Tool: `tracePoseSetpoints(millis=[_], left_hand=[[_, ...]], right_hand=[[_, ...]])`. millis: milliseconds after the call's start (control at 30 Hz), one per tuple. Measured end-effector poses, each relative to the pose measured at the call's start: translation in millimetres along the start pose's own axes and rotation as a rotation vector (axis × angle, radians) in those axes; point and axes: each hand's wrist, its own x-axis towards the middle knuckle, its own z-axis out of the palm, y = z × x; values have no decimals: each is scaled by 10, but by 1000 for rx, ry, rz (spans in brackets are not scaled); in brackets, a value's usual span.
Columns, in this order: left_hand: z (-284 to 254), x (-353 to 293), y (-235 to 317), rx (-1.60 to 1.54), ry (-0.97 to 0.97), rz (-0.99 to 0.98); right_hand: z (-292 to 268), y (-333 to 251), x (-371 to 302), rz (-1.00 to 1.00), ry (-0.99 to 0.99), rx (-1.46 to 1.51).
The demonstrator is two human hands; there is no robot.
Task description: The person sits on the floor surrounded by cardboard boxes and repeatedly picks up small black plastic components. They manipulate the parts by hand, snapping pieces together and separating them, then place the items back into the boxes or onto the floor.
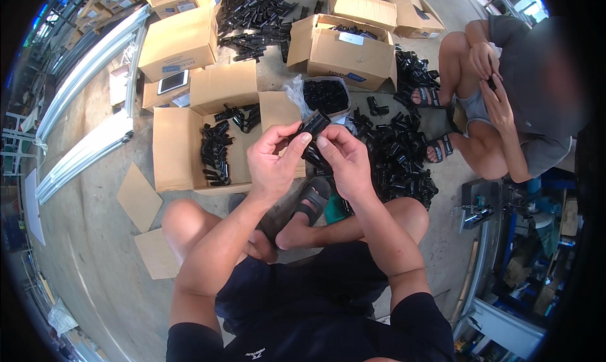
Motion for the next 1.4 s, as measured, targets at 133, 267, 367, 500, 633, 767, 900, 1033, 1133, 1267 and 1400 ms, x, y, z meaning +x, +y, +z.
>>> tracePoseSetpoints(millis=[133, 267, 367, 500, 633, 767, 900, 1033, 1133, 1267, 1400], left_hand=[[6, -8, 16, 13, -15, -15], [8, -4, 13, 2, -8, 0], [16, -4, -11, -20, 3, 7], [18, 10, -25, -43, 16, 7], [-1, 12, -60, -43, 10, 5], [22, 22, -41, -51, 19, 26], [21, 8, -63, -53, 19, 11], [20, 21, -57, -93, 19, 13], [18, 16, -37, -77, 18, -2], [8, 15, -43, -75, 8, 13], [20, 5, -45, -79, 11, 10]], right_hand=[[-78, 20, 0, 8, -40, -50], [-39, 19, 2, -47, -24, -51], [-14, -15, -11, -28, -48, -34], [-81, 52, 17, -117, -45, -174], [-52, 38, 22, -100, -24, -169], [-81, 64, 45, -128, -53, -167], [-75, 44, 28, -92, -59, -110], [-56, 4, 24, -128, -66, -172], [-55, 27, 23, -92, -72, -109], [-99, 28, 64, -151, -98, -200], [-56, -19, 30, -83, -84, -90]])
